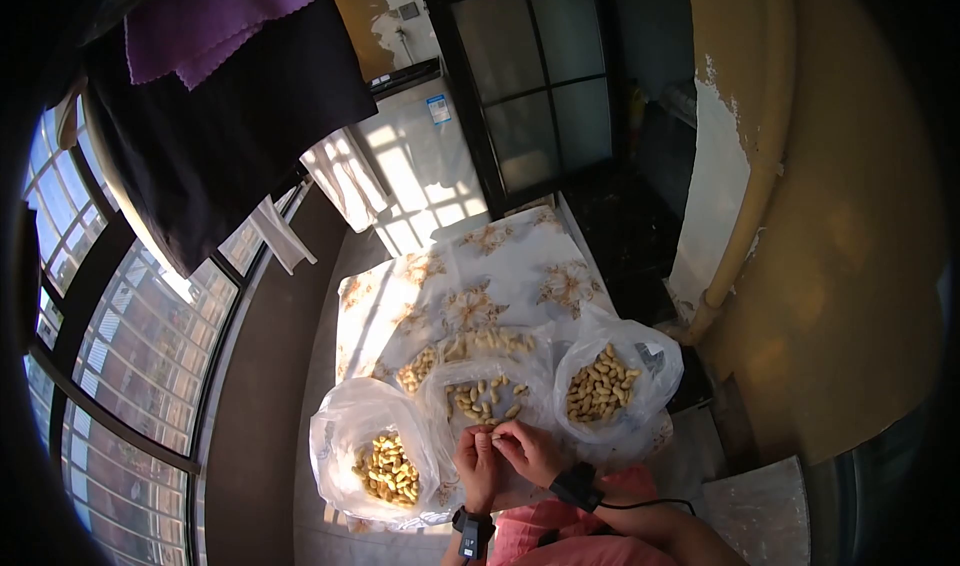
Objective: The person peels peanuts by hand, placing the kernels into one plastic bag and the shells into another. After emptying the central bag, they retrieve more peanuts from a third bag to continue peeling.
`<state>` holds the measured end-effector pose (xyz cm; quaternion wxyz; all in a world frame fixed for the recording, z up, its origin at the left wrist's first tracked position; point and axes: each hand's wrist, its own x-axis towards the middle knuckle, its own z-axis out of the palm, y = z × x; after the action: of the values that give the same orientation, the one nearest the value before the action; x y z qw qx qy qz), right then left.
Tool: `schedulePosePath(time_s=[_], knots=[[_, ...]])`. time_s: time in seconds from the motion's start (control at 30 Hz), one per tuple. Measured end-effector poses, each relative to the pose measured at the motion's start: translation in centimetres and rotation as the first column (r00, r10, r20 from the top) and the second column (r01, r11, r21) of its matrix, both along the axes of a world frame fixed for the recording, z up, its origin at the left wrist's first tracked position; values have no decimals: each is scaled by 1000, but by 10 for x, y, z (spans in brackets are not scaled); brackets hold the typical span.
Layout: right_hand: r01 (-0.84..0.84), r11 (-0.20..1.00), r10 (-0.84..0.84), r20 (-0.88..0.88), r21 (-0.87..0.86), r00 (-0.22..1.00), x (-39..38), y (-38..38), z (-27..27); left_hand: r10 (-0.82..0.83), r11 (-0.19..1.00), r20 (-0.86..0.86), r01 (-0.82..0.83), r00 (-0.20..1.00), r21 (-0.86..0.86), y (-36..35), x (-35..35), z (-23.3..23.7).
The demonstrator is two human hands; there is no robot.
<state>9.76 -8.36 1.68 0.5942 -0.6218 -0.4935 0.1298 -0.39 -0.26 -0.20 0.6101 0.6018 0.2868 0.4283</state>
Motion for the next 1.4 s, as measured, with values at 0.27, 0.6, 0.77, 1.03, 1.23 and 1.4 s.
schedulePosePath(time_s=[0.27,0.6,0.77,1.03,1.23,1.4], knots=[[58,998,-57,19,-38,998,1,-2,4,16,1000,37,-15,999,-28,1,-3,1],[64,990,-35,228,-122,973,3,5,-8,30,993,169,-11,985,-114,4,-7,11],[31,993,-1,258,-115,966,1,6,-8,-8,995,213,29,977,-95,-8,-10,35],[-3,999,10,162,-44,987,3,3,-12,23,749,400,249,916,-614,-8,-13,19],[78,995,-80,21,56,997,3,4,-8,37,616,423,313,905,-723,5,-20,-10],[50,997,-52,41,54,998,2,-1,-1,-9,537,537,457,844,-709,15,-18,-21]])
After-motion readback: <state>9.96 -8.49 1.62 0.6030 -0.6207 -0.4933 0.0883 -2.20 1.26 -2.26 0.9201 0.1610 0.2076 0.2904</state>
